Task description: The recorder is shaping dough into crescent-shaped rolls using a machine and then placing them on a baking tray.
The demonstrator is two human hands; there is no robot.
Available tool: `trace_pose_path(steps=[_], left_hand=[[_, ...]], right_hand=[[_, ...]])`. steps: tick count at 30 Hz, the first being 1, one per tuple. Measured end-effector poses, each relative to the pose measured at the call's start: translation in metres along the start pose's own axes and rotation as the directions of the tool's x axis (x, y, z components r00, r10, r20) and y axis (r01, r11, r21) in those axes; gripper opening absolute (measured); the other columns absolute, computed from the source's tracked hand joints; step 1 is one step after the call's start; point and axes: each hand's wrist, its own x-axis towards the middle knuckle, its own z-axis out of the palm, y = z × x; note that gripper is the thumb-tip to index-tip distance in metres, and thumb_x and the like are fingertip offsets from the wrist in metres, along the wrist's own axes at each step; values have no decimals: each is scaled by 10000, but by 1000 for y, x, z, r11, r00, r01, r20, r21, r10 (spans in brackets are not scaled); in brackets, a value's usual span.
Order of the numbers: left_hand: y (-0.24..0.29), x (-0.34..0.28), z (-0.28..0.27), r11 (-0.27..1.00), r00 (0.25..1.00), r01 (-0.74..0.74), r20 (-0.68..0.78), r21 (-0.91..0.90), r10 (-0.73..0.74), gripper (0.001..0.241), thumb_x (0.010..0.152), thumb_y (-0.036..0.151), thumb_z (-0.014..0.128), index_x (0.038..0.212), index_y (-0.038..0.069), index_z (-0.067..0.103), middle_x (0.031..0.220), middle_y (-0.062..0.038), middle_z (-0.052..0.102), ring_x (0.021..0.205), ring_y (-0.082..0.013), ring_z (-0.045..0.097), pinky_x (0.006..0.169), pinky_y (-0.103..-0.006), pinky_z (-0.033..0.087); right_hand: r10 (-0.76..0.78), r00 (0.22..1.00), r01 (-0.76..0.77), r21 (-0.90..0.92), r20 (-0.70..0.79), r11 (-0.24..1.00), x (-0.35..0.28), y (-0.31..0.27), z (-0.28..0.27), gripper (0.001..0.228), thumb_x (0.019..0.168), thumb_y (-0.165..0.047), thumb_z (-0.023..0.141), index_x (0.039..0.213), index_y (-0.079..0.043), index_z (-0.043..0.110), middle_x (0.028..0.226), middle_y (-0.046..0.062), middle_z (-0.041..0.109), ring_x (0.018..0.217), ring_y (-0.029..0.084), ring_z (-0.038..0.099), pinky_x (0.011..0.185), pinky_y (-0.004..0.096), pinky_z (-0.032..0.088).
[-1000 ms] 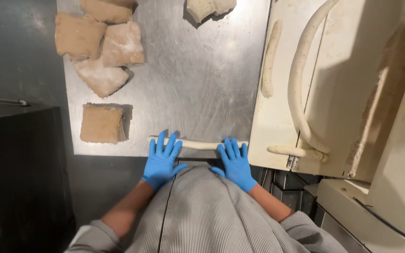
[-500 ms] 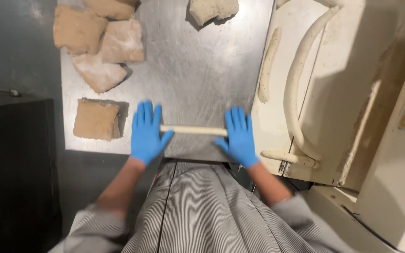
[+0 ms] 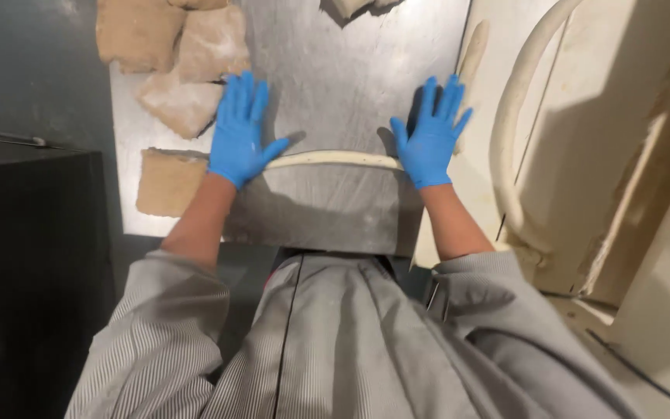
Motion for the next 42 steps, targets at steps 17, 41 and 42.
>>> trace_pose_path(steps=[17,41,42], left_hand=[[17,-90,3,997,992,71,99,28,-73,1041,833,625,723,1622,97,294,1652,-330,187,1533,-520,157,1217,-630,181],[140,-24,45,693,453,626,890,-359,51,432,989,219,630,1388,53,629,919,-83,645,740,-139,602,652,-285,492],[181,-32,45,725,413,596,906,-346,93,432,989,219,630,1388,53,629,919,-83,645,740,-139,602,652,-285,492]], right_hand=[[-202,966,192,75,163,979,-82,4,2,973,832,-537,704,1608,-89,325,1681,268,173,1567,460,118,1243,625,42],[423,886,-317,417,-191,852,-391,57,-100,486,918,-316,733,1316,-53,639,1402,187,603,1270,369,562,1080,463,453],[485,849,-370,417,-212,830,-418,60,-103,486,918,-316,733,1316,-53,639,1402,187,603,1270,369,562,1080,463,453]])
